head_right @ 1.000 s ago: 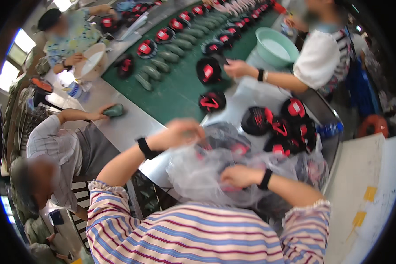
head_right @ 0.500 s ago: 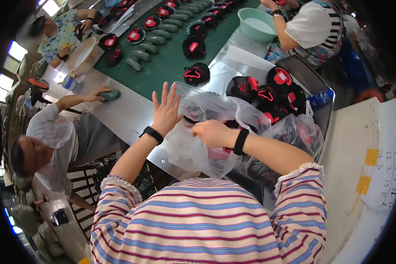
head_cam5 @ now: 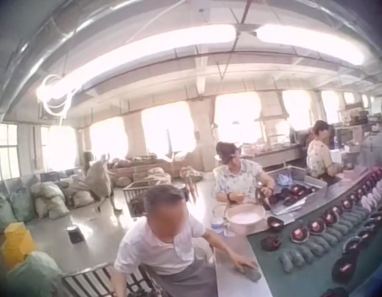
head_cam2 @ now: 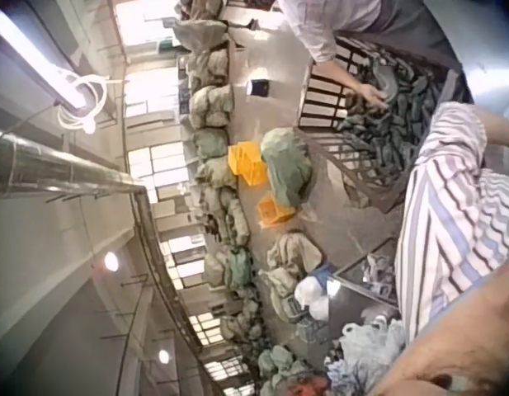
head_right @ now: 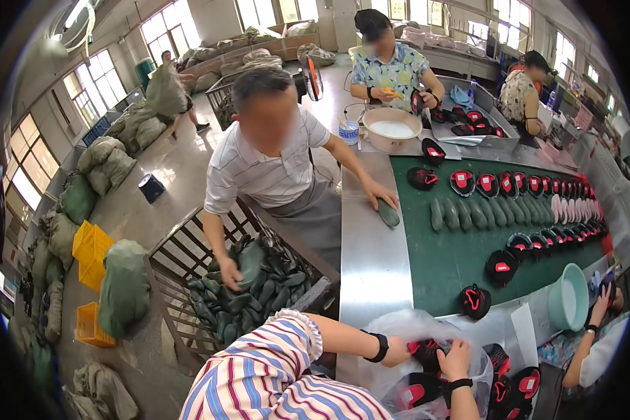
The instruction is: The person unpacks a large sack and places black and red sneakers into clear plastic bags on a factory assembly line. They repeatedly pick up shoes, insert them into bags, and arrange the packaged pairs on the table while other workers handle shoes nearby.
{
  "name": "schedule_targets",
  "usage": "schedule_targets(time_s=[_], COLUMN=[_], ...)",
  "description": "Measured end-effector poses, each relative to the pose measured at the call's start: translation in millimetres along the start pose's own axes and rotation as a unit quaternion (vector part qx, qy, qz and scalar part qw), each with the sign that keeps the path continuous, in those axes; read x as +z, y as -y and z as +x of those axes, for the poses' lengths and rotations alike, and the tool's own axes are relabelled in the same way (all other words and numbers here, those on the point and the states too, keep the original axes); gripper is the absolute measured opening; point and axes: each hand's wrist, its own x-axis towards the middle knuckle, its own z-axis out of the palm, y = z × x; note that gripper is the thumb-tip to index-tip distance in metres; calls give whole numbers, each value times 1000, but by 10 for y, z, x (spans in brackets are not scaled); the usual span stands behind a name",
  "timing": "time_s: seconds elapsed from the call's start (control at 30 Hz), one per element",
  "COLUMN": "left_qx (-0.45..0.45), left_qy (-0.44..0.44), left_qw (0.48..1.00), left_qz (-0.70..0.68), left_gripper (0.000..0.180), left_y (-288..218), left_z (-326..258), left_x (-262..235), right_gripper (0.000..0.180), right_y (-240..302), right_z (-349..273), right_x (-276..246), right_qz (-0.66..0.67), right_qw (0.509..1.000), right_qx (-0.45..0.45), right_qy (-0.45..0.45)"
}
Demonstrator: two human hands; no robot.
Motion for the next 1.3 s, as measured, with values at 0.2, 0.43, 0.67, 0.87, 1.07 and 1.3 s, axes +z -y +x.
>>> schedule_targets(time_s=[0.2,0.43,0.67,0.87,1.07,1.3], left_qx=[-14,-10,138,108,37,-43], left_qy=[-91,-92,-225,-154,-200,28], left_qw=[979,958,961,977,976,984], left_qz=[-185,-273,80,102,-85,-171], left_gripper=[56,81,72,74,62,87], left_y=[156,476,12,147,-293,290], left_z=[-160,647,385,-51,600,784], left_x=[-406,-110,-264,-153,-146,-500], right_gripper=[100,66,23,19,32,48], right_y=[-366,-396,-983,-937,-152,-711], right_z=[284,109,29,204,324,170], right_x=[316,171,611,259,-48,302], right_qz=[75,200,196,63,56,-8], right_qw=[988,958,966,951,983,974], right_qx=[90,54,143,204,175,199], right_qy=[103,198,-91,-222,31,111])
